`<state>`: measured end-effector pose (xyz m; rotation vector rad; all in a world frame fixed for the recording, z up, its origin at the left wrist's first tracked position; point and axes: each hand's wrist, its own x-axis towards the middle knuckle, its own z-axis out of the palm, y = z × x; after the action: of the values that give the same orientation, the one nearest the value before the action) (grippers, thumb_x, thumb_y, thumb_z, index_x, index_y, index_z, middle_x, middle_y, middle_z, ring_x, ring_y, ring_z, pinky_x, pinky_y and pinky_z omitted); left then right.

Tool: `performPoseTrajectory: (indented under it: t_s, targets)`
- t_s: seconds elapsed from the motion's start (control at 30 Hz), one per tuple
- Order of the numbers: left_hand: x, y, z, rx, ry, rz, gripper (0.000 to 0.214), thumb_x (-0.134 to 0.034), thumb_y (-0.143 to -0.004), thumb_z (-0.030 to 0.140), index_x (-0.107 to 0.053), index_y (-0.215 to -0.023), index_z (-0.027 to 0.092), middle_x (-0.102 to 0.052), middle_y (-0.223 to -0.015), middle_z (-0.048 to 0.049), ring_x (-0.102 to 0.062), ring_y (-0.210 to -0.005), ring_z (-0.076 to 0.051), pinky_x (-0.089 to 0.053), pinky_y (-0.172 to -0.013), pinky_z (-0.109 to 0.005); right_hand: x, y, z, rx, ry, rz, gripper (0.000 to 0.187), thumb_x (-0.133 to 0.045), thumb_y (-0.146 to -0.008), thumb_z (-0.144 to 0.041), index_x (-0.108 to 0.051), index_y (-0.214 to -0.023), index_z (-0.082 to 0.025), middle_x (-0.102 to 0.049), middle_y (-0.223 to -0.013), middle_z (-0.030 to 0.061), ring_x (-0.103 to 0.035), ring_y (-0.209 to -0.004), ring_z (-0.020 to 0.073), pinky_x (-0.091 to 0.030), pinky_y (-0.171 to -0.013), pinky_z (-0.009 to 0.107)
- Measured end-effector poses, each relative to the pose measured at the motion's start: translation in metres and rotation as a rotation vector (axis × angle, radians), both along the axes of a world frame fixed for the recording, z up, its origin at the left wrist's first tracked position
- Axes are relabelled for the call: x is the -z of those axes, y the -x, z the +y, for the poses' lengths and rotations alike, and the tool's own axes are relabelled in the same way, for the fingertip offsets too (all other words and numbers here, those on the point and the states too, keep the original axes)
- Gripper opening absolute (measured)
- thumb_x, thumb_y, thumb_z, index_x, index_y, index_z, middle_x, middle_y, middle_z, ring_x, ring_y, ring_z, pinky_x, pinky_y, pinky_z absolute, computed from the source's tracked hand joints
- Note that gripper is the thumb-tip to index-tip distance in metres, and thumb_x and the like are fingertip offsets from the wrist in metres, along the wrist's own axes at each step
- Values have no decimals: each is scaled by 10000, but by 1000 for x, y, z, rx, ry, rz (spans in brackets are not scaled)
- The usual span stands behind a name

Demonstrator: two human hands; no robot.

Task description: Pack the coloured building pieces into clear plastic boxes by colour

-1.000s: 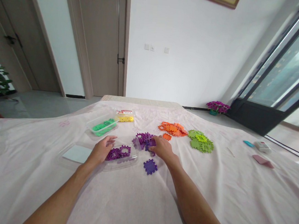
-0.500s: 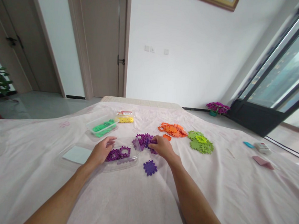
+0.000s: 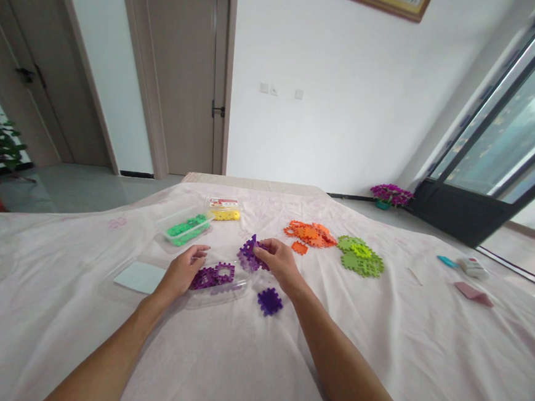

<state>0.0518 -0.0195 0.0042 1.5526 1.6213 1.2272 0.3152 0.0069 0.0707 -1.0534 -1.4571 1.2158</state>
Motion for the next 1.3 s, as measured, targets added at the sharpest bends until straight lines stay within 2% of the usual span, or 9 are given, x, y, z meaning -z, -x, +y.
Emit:
performPoseTrajectory:
  t_s: [0.2, 0.3, 0.5, 0.87, 1.1, 1.3]
  targets:
    - [0, -1, 0, -2, -7, 7, 415, -552, -806, 352, -641, -1179, 193, -714, -1073, -94, -671, -1010, -249, -481, -935, -384, 21, 7, 7, -35, -93, -93, 356, -741, -722, -426, -685, -934, -146, -719, -774, 39, -616, -638, 138, -449, -575, 246]
    - [-2, -1, -1, 3, -2, 11, 416, -540, -809, 337, -635, -1187, 193, -713, -1081, -90, -667, -1028, -244, -476, -941, -373, 25, 7, 9, -15, -99, -76, 358, -741, -725, -419, -684, -948, -144, -725, -780, 45, -630, -648, 145, -465, -584, 250]
    - [-4, -2, -3, -4, -3, 23, 415, -541, -804, 334, -643, -1182, 196, -720, -1076, -86, -674, -1018, -246, -482, -924, -369, 24, 13, 5, 26, -126, -83, 349, -729, -738, -406, -689, -964, -144, -724, -798, 47, -643, -688, 157, -495, -622, 264]
    - [-3, -2, -2, 1, -7, 25, 415, -555, -803, 341, -636, -1182, 195, -719, -1082, -93, -670, -1028, -250, -485, -941, -387, 32, 20, 6, 92, -179, -124, 276, -722, -754, -349, -699, -960, -167, -733, -844, 55, -662, -754, 179, -519, -672, 287]
    - [-3, -2, -1, 5, 7, 9, 422, -561, -794, 336, -634, -1185, 193, -713, -1091, -97, -671, -1039, -250, -496, -939, -387, 26, 23, 0, 22, -241, -215, 235, -701, -794, -334, -712, -970, -178, -745, -881, 41, -680, -780, 172, -519, -714, 280]
    - [-4, -2, -2, 15, 4, 9, 423, -552, -797, 329, -630, -1188, 188, -708, -1101, -102, -664, -1060, -249, -489, -952, -384, 18, 24, -5, -29, -301, -405, 221, -682, -822, -323, -730, -1011, -219, -750, -902, 14, -680, -788, 169, -502, -732, 269]
